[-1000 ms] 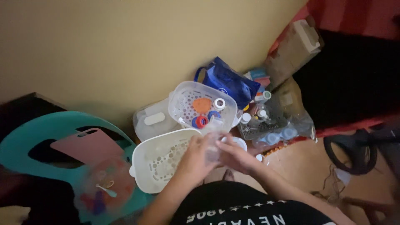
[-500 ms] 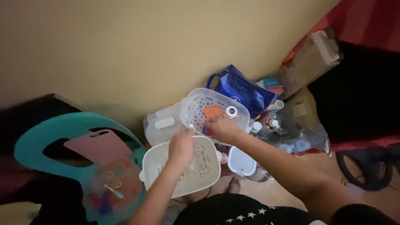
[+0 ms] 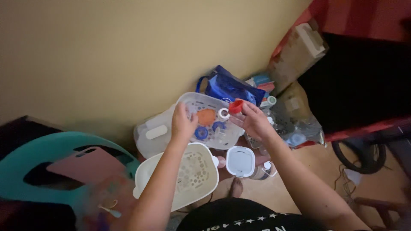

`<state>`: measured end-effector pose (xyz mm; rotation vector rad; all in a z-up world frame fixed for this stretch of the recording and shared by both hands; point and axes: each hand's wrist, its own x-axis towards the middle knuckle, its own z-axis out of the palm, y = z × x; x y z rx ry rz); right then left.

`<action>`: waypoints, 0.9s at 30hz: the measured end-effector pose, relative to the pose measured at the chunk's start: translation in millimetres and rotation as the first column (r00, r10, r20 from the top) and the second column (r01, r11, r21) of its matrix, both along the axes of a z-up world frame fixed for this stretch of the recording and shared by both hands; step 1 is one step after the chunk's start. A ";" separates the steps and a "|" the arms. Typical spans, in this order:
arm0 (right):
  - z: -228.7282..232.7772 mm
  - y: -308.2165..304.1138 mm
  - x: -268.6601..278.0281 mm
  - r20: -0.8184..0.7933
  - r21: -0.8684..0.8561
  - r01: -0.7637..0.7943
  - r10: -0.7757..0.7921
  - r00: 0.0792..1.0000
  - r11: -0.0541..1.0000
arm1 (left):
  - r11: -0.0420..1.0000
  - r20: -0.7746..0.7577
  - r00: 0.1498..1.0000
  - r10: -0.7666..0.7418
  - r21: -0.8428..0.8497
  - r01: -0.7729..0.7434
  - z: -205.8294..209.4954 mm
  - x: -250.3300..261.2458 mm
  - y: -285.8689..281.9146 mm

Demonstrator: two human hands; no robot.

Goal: Assemble baby bottles by fitting nipples into rings and organizing them in a container

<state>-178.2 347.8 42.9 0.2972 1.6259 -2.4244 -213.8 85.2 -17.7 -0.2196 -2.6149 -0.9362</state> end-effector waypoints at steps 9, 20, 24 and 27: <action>-5.1 -1.9 24.0 -0.048 -0.290 -0.182 0.176 0.983 0.940 | 0.872 -0.023 0.939 -0.343 0.365 0.327 105.6 46.2 40.0; 38.1 -31.2 21.3 -0.036 -0.054 -0.055 0.053 0.998 0.997 | 0.904 -0.248 0.901 -0.356 0.151 0.399 129.0 52.0 29.2; 50.0 -42.5 26.4 -0.057 -0.088 -0.080 0.075 0.996 0.993 | 0.932 -0.253 0.919 -0.303 0.121 0.340 127.3 55.2 28.9; 49.0 -41.0 27.8 -0.079 -0.147 -0.114 0.103 0.992 0.983 | 0.918 -0.273 0.903 -0.333 0.126 0.377 133.5 61.9 29.1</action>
